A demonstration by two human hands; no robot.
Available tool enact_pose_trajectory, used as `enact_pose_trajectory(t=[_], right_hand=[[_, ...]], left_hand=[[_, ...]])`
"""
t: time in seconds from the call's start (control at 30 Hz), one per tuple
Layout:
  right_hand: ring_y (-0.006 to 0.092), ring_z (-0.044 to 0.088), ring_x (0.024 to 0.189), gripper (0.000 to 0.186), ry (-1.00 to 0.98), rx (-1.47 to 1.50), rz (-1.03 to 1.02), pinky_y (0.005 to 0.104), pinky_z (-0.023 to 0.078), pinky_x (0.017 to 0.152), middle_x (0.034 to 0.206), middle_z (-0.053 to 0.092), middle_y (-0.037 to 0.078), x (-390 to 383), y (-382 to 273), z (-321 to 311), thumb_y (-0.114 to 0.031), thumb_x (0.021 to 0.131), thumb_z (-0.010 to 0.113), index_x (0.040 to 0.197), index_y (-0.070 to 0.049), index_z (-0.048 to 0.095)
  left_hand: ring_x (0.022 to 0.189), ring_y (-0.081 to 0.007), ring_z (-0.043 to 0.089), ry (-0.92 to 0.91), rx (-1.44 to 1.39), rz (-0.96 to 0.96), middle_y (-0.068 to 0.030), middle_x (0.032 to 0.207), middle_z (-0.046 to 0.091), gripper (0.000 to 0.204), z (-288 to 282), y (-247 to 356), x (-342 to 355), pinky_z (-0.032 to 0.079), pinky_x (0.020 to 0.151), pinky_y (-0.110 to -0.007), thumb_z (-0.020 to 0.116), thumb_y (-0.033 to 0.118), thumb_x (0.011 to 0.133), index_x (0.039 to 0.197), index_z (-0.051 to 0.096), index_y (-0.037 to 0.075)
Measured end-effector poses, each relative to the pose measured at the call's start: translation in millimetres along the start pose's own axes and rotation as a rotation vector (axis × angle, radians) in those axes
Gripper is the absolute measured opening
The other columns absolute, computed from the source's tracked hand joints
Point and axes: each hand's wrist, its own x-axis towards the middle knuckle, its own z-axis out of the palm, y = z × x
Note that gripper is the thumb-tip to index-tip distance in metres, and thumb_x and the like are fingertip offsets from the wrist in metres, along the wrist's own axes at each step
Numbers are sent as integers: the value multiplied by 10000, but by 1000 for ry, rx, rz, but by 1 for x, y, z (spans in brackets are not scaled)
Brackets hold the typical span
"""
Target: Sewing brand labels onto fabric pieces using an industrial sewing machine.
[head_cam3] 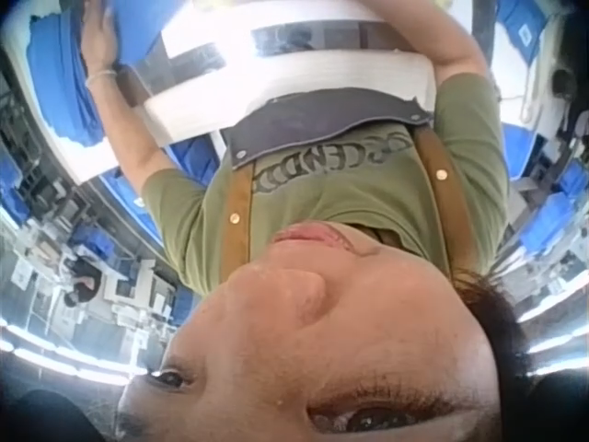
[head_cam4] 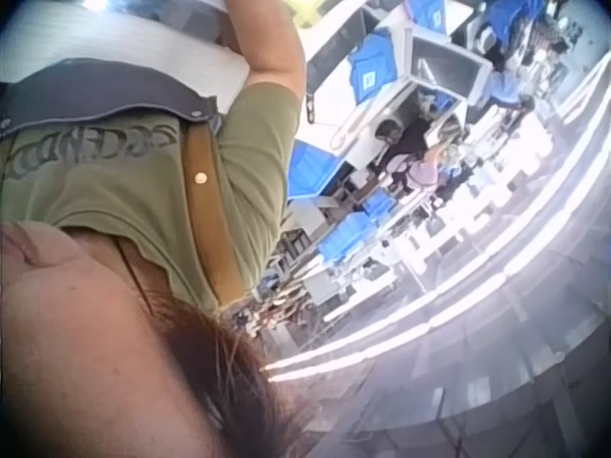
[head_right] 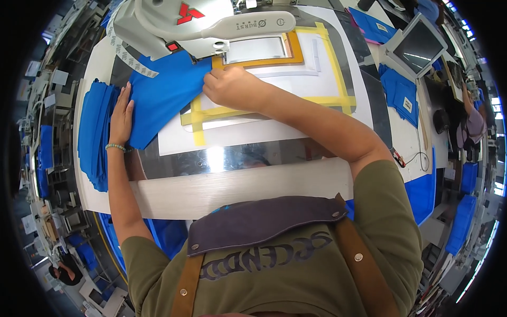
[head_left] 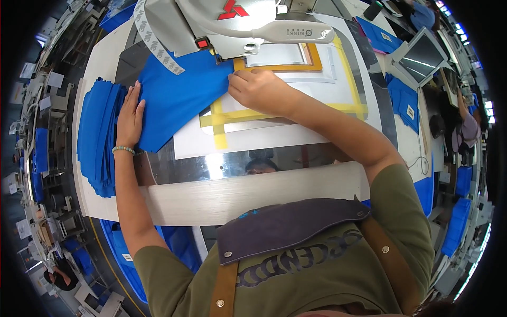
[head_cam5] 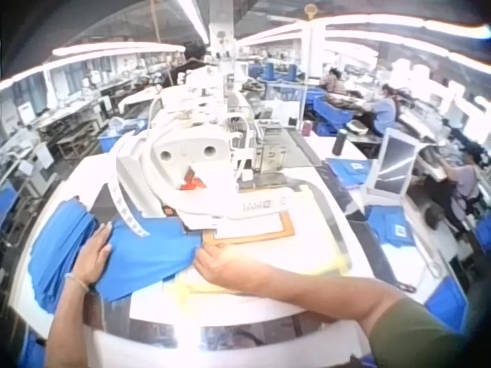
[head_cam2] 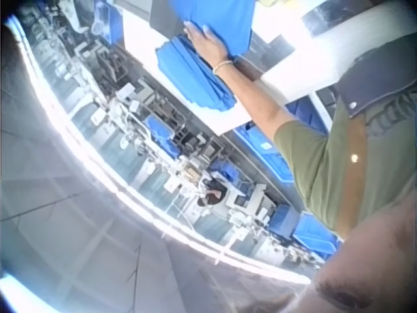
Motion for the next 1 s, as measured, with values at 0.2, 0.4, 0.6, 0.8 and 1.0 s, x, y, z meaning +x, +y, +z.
enact_pose_trajectory(t=[0.2,0.4,0.6,0.8,1.0], right_hand=[[181,693,905,143,85,-41,39,294,608,694,1006,686,78,-9,1,-2,-87,776,720,905,-37,687],[153,632,822,120,187,-10,-4,273,532,582,786,577,7,-3,-4,3,-130,772,734,727,-110,625],[157,606,838,121,214,-21,-55,282,525,606,790,574,8,-10,-3,-9,-140,781,739,735,-111,632],[174,599,887,101,73,10,-9,290,502,680,862,571,24,-46,14,-31,-141,784,711,842,-72,664],[224,644,981,162,2,-6,175,334,547,789,982,637,52,-114,49,-60,-92,804,708,957,-38,712]], left_hand=[[1525,-352,439,349,219,288,-140,1603,536,533,-20,33,-11,329,1256,-461,530,332,1091,1552,543,65],[1080,-348,713,3,180,447,-163,1204,728,364,-11,103,-76,592,879,-413,758,168,919,1235,697,0],[1167,-323,693,83,375,377,-144,1287,703,401,-12,96,-92,584,970,-421,675,46,896,1295,688,13],[1133,-310,684,145,405,510,-146,1238,701,426,0,102,-44,565,949,-412,671,20,878,1304,703,24],[1008,-281,665,172,224,717,-122,1056,658,397,27,156,27,546,862,-394,686,31,852,1246,726,2]])
